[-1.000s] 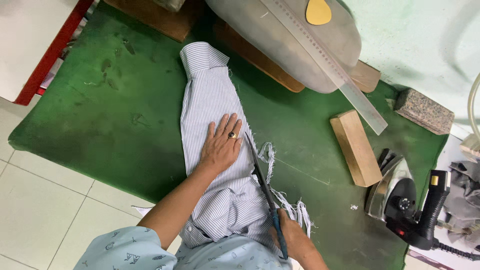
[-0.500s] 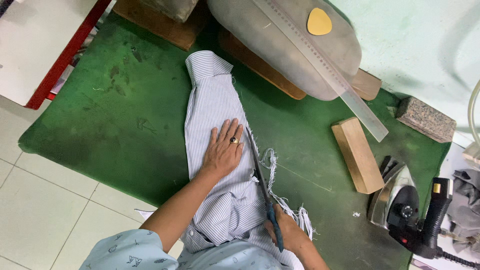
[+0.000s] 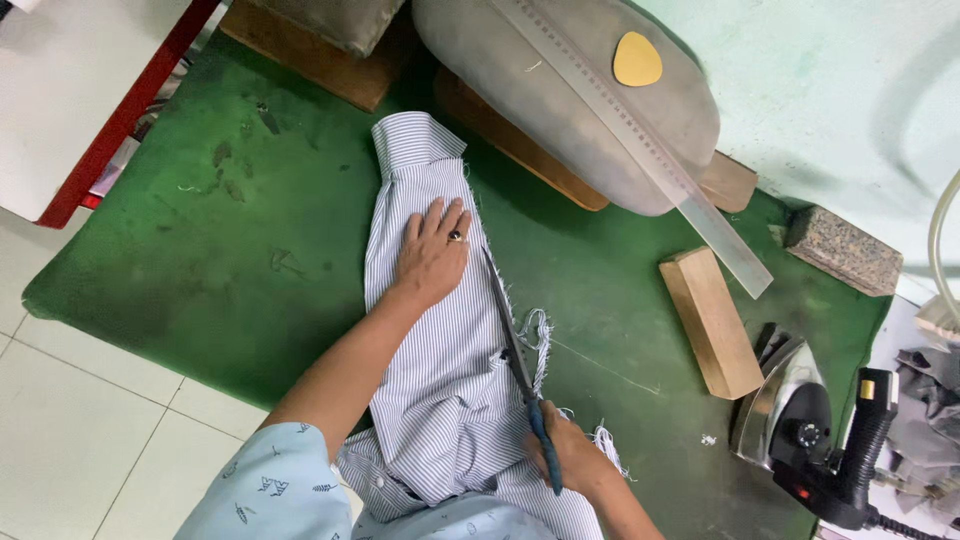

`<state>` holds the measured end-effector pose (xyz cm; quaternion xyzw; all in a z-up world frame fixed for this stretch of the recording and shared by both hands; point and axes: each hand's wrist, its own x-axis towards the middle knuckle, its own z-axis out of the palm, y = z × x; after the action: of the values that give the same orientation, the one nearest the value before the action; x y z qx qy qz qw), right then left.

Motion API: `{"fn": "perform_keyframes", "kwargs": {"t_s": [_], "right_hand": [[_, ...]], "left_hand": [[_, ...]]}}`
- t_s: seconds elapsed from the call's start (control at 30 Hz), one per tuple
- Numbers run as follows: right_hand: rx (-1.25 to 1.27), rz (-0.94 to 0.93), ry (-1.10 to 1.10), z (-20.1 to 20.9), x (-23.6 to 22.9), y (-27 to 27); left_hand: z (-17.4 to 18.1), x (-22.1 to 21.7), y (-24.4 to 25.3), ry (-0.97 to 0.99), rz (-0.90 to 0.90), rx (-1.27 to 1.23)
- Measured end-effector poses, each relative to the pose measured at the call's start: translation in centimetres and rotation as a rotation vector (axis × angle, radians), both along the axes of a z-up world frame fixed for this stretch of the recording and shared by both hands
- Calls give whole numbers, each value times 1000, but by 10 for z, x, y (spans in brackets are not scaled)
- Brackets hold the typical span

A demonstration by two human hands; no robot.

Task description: The person uses shears to cut a long strip from the edge of a striped fabric laid on a green work table. They repeatedly reposition and fold the fabric to continue cutting along its length, then trim the cut strip further.

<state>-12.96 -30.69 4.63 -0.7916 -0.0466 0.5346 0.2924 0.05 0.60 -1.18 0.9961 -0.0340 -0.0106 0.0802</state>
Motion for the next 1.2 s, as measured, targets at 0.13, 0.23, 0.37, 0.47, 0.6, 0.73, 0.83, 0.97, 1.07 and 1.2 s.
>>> {"fn": "perform_keyframes", "kwargs": {"t_s": [0.13,0.23,0.37,0.47,0.6,0.73,0.83,0.97,1.07,1.2], "right_hand": [[37,42,-172,-25,0,-1],[-78,-164,18,35,14,31],[-54,-236,95,52,21,39],[56,-74,67,34,23,38],[-25,-1,-45,-9,25,36],[21,-12,-157,-25,21,34],[-33,-194,34,50,34,71],[62,-196,159,36,42,66],[108,-152,144,20,52,67],[-22,-206,84,42,62,85]], "left_hand": [[-14,-6,4,-142,22,-97],[-17,-6,4,-178,41,-98],[-18,-5,4,-80,90,-120],[-21,-6,4,-166,76,-81],[-23,-7,4,-162,93,-133],[-26,-7,5,-138,93,-172],[-9,-8,5,-124,81,-167],[-18,-10,4,-215,79,-136],[-17,-10,4,-270,89,-121],[-14,-9,5,-204,99,-152]]}}
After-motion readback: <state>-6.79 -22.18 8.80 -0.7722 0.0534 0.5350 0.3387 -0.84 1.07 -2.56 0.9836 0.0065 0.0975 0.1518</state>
